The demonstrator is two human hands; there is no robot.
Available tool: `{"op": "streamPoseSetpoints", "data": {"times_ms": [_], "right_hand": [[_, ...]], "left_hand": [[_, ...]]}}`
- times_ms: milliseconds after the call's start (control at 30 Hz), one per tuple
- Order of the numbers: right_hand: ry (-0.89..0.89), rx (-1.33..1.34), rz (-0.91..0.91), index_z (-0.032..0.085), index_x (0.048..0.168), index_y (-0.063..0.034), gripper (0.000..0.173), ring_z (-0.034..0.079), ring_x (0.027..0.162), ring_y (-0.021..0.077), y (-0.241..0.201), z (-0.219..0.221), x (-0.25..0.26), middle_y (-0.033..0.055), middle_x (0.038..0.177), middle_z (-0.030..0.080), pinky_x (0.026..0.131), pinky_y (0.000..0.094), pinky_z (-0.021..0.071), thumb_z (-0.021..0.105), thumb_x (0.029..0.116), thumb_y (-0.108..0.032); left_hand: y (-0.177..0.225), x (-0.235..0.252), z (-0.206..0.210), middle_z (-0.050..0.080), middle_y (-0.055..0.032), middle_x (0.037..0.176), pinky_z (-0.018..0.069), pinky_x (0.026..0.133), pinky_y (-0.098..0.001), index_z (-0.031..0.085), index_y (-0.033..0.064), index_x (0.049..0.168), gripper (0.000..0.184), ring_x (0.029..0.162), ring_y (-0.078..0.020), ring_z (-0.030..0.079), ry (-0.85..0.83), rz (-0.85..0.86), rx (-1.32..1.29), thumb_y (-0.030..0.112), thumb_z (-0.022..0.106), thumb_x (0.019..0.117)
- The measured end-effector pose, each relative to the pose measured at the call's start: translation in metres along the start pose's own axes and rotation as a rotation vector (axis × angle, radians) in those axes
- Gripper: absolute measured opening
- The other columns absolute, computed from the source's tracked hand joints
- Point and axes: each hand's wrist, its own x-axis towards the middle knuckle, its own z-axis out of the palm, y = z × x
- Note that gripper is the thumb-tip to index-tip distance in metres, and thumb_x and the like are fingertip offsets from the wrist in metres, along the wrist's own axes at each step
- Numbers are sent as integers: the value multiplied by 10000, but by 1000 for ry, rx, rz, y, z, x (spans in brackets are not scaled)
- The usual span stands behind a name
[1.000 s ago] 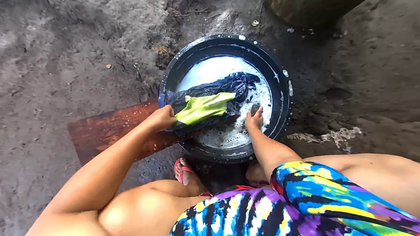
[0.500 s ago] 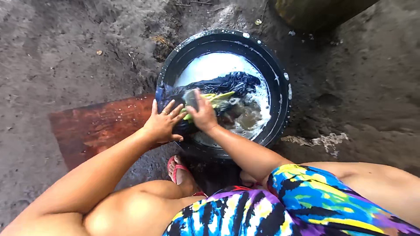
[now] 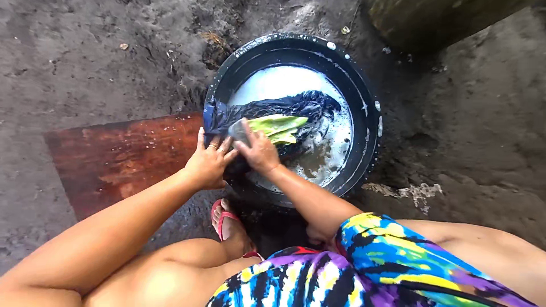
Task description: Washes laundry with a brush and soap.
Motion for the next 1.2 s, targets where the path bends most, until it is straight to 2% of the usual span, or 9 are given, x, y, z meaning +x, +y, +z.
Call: {"op": "streamPoseSetpoints", "data": {"times_ms": [133, 200, 333, 400, 567, 733, 933, 1133, 1200], "right_hand": [[143, 8, 351, 254, 1652, -229, 719, 606, 1224, 458, 92, -23, 37, 276, 1429, 544, 976, 626, 521, 518, 1041, -500], [183, 23, 413, 241, 1655, -227, 729, 615, 1208, 455, 74, -24, 42, 274, 1441, 532, 965, 627, 524, 517, 1040, -506], [13, 19, 126, 238, 1656, -283, 730, 661, 1101, 412, -15, -1, 11, 248, 1358, 584, 872, 603, 563, 520, 1031, -535], [-5, 19, 113, 260, 1652, -274, 714, 647, 1149, 428, 3, -7, 12, 247, 1366, 594, 914, 628, 545, 514, 1036, -534], [153, 39, 476, 233, 1657, -213, 714, 573, 1281, 458, 87, -33, 48, 281, 1458, 526, 1031, 625, 485, 478, 1058, -513], [-34, 19, 93, 252, 1652, -295, 719, 658, 1107, 398, -20, -7, 18, 219, 1331, 606, 883, 606, 554, 512, 1031, -546], [153, -6, 443, 225, 1660, -240, 724, 585, 1250, 474, 97, -32, 52, 301, 1442, 525, 1002, 637, 497, 484, 1048, -529], [-1, 25, 120, 248, 1653, -299, 722, 658, 1096, 408, -16, -4, 15, 230, 1327, 599, 873, 603, 559, 531, 1027, -523], [-7, 8, 125, 266, 1648, -296, 707, 646, 1138, 434, 6, -10, 16, 247, 1360, 595, 894, 634, 546, 521, 1031, -529]], "left_hand": [[3, 1, -4, 212, -186, 1702, 48, 1175, -785, 313, 250, 1635, 1152, 1381, -501, 467, -24, 9, -7, 436, 914, 670], [0, 2, -1, 220, -184, 1700, 45, 1178, -778, 335, 245, 1627, 1150, 1392, -495, 456, 0, 17, 15, 448, 917, 656], [-2, 5, -4, 342, -218, 1639, 39, 1184, -772, 393, 176, 1594, 1051, 1391, -470, 473, -36, 37, 2, 452, 873, 701], [-2, 3, -5, 268, -216, 1675, 26, 1195, -754, 333, 219, 1626, 1096, 1442, -456, 425, -45, 39, -26, 452, 877, 703], [-1, 4, -6, 196, -211, 1700, 13, 1186, -762, 305, 267, 1636, 1132, 1431, -472, 430, -40, 36, -39, 442, 889, 682], [-1, 6, -4, 369, -215, 1626, 18, 1192, -757, 440, 207, 1570, 1006, 1420, -447, 453, -51, 26, -4, 458, 865, 693], [0, 4, -4, 224, -218, 1690, 31, 1189, -759, 330, 287, 1627, 1103, 1376, -474, 492, -43, 40, -22, 437, 891, 689], [-1, 5, -5, 326, -201, 1653, 22, 1196, -753, 423, 245, 1581, 1010, 1427, -444, 446, -40, 32, -15, 430, 869, 694], [-2, 4, -6, 259, -217, 1678, 17, 1200, -748, 359, 280, 1614, 1062, 1459, -448, 407, -51, 46, -33, 447, 879, 703]]}}
